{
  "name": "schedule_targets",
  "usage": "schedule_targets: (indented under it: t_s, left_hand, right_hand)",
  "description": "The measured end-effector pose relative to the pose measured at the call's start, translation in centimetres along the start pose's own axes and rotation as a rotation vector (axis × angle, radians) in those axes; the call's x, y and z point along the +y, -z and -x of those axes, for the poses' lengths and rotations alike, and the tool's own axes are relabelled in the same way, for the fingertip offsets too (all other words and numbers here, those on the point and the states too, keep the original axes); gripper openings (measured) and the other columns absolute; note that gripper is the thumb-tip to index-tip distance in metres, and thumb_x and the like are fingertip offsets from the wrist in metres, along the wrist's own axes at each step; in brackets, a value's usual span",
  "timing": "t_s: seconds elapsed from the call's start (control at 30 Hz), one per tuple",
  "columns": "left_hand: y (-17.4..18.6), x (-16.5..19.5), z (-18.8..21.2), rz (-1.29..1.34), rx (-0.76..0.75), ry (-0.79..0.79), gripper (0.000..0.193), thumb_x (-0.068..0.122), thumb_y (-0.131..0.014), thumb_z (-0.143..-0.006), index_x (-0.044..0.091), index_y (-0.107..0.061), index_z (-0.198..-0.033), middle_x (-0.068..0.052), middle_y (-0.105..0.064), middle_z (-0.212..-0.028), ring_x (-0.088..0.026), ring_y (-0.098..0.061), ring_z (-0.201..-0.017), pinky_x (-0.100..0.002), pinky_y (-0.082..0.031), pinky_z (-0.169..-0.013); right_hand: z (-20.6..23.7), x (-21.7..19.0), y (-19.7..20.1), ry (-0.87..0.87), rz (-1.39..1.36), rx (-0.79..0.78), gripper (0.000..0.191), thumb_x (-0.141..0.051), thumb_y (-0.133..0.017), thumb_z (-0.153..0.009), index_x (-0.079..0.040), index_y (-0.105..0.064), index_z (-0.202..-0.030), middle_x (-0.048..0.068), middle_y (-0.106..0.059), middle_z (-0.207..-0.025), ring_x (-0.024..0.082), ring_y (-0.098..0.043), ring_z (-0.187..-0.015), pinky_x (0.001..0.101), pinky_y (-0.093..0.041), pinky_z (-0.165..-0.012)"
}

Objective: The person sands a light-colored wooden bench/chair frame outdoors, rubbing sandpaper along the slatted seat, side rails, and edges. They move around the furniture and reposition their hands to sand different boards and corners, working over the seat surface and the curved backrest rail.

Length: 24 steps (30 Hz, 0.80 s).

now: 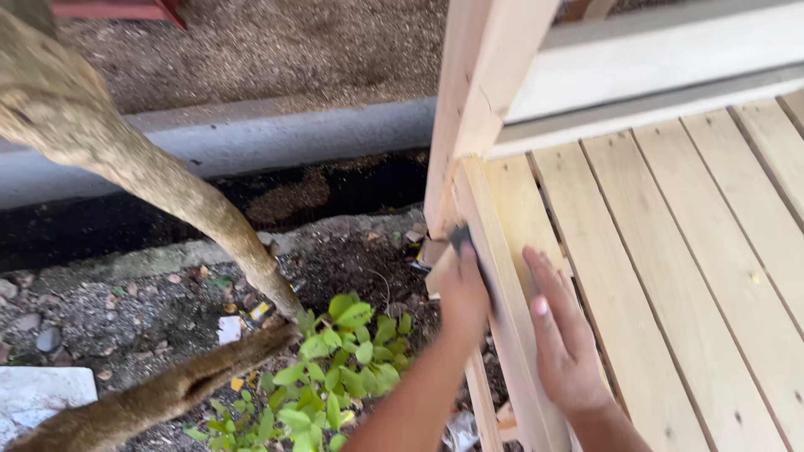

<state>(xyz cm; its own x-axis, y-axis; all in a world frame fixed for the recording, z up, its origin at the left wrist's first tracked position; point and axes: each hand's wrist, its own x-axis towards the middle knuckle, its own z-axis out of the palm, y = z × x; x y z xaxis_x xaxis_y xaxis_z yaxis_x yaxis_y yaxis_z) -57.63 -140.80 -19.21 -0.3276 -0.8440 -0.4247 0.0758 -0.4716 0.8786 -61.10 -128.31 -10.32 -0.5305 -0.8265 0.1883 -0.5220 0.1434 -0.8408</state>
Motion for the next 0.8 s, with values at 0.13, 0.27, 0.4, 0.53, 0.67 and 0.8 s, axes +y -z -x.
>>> schedule_targets:
  t_s: [0.13, 0.27, 0.4, 0.53, 0.67, 0.8]
  left_hand:
    - [-0.4, -0.3, -3.0, -0.133, 0.012, 0.064, 0.054, 0.040, -0.041, -0.106, -0.004, -0.067, -0.124, -0.019, -0.073, -0.113, -0.031, -0.068, -0.102, -0.041, -0.051, -0.092]
    - [-1.1, 0.0, -5.6, 0.205, 0.013, 0.341, 0.049, 0.037, -0.043, -0.104, 0.000, -0.060, -0.132, -0.016, -0.066, -0.126, -0.031, -0.065, -0.111, -0.045, -0.053, -0.096]
    - [-1.3, -0.3, -3.5, -0.227, 0.154, -0.144, 0.048, 0.037, -0.046, -0.105, 0.001, -0.066, -0.129, -0.019, -0.063, -0.128, -0.030, -0.059, -0.116, -0.041, -0.044, -0.100]
    - [-1.9, 0.8, -3.0, 0.183, 0.062, 0.107, 0.046, 0.035, -0.043, -0.105, 0.001, -0.065, -0.125, -0.015, -0.071, -0.119, -0.027, -0.067, -0.105, -0.039, -0.051, -0.095]
    - [-1.3, 2.8, -3.1, 0.291, -0.033, -0.027, 0.047, 0.034, -0.045, -0.107, -0.005, -0.066, -0.121, -0.016, -0.072, -0.113, -0.023, -0.066, -0.099, -0.037, -0.052, -0.090]
    - [1.1, 5.3, -0.6, 0.220, -0.206, -0.063, 0.040, 0.032, -0.049, -0.104, -0.001, -0.069, -0.116, -0.006, -0.073, -0.110, -0.013, -0.066, -0.098, -0.030, -0.050, -0.090]
  right_hand:
    - [0.0, 0.2, 0.1, 0.009, 0.107, -0.028, 0.050, -0.020, -0.038, -0.107, 0.001, -0.043, -0.152, 0.015, -0.048, -0.158, 0.031, -0.034, -0.153, 0.0416, -0.022, -0.124]
    - [0.0, 0.3, 0.0, 0.022, 0.095, 0.003, 0.050, -0.020, -0.040, -0.106, 0.000, -0.045, -0.152, 0.015, -0.049, -0.157, 0.031, -0.036, -0.153, 0.0420, -0.023, -0.124]
    - [0.0, 0.4, -0.2, 0.056, 0.151, 0.015, 0.050, -0.020, -0.043, -0.105, -0.001, -0.047, -0.150, 0.013, -0.051, -0.156, 0.030, -0.039, -0.151, 0.0424, -0.024, -0.124]
    - [-0.1, 0.7, -0.3, 0.053, 0.170, 0.016, 0.050, -0.020, -0.045, -0.103, -0.004, -0.049, -0.150, 0.012, -0.053, -0.155, 0.030, -0.041, -0.150, 0.0435, -0.024, -0.124]
    - [-0.1, 1.5, -0.7, 0.083, 0.139, 0.046, 0.048, -0.023, -0.045, -0.104, -0.005, -0.051, -0.149, 0.011, -0.055, -0.153, 0.029, -0.042, -0.149, 0.0430, -0.026, -0.123]
    - [-0.3, 2.5, -1.5, 0.094, 0.160, 0.061, 0.050, -0.026, -0.046, -0.104, -0.005, -0.051, -0.149, 0.010, -0.056, -0.152, 0.029, -0.042, -0.148, 0.0423, -0.026, -0.122]
